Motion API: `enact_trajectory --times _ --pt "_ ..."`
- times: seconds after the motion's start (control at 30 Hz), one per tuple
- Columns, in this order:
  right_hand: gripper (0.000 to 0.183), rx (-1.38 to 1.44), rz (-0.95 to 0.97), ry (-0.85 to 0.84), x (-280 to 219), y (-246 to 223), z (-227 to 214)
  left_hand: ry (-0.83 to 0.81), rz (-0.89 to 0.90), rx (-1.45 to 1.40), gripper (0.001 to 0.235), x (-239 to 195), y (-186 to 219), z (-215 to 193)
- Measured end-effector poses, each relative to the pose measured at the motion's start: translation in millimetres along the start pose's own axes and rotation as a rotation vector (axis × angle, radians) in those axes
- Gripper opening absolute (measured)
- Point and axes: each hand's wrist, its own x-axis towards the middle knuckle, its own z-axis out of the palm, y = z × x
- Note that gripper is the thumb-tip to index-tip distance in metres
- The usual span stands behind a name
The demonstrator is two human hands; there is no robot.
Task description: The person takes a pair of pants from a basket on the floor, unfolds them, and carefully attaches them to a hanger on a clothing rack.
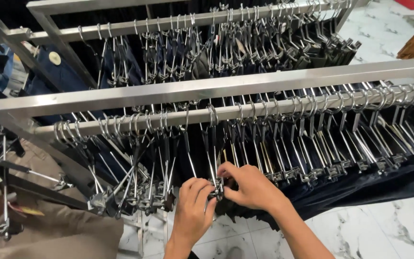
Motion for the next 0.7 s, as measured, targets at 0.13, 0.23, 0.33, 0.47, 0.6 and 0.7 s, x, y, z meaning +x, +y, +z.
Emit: enact_trajectory --times 0.13,0.23,0.33,0.47,0.6,0.7 --pt "0.027 -0.001 -0.102 0.078 -1 -10 -1 0.008 -0.063 -0.032 0.032 -6 5 1" --pt "0.036 0.003 -0.175 0.084 -1 -13 -5 -0.031 -0.059 0.040 0.047 4 5 -5" --pt "0.027 0.096 -0.153 0.068 2 -10 -6 -0.123 -0.111 0.025 0.044 0 -6 -5" --pt "0.020 0.210 -0.170 0.051 6 -6 -7 -0.097 -0.082 -0.037 0.044 -3 -15 2" --pt "0.026 0.255 -0.068 0.052 9 -9 -3 -0.071 -0.138 0.041 0.042 -8 -15 11" --pt "0.033 0.206 -0.059 0.090 13 -13 1 -0.064 -0.137 0.016 0.038 -4 -19 9"
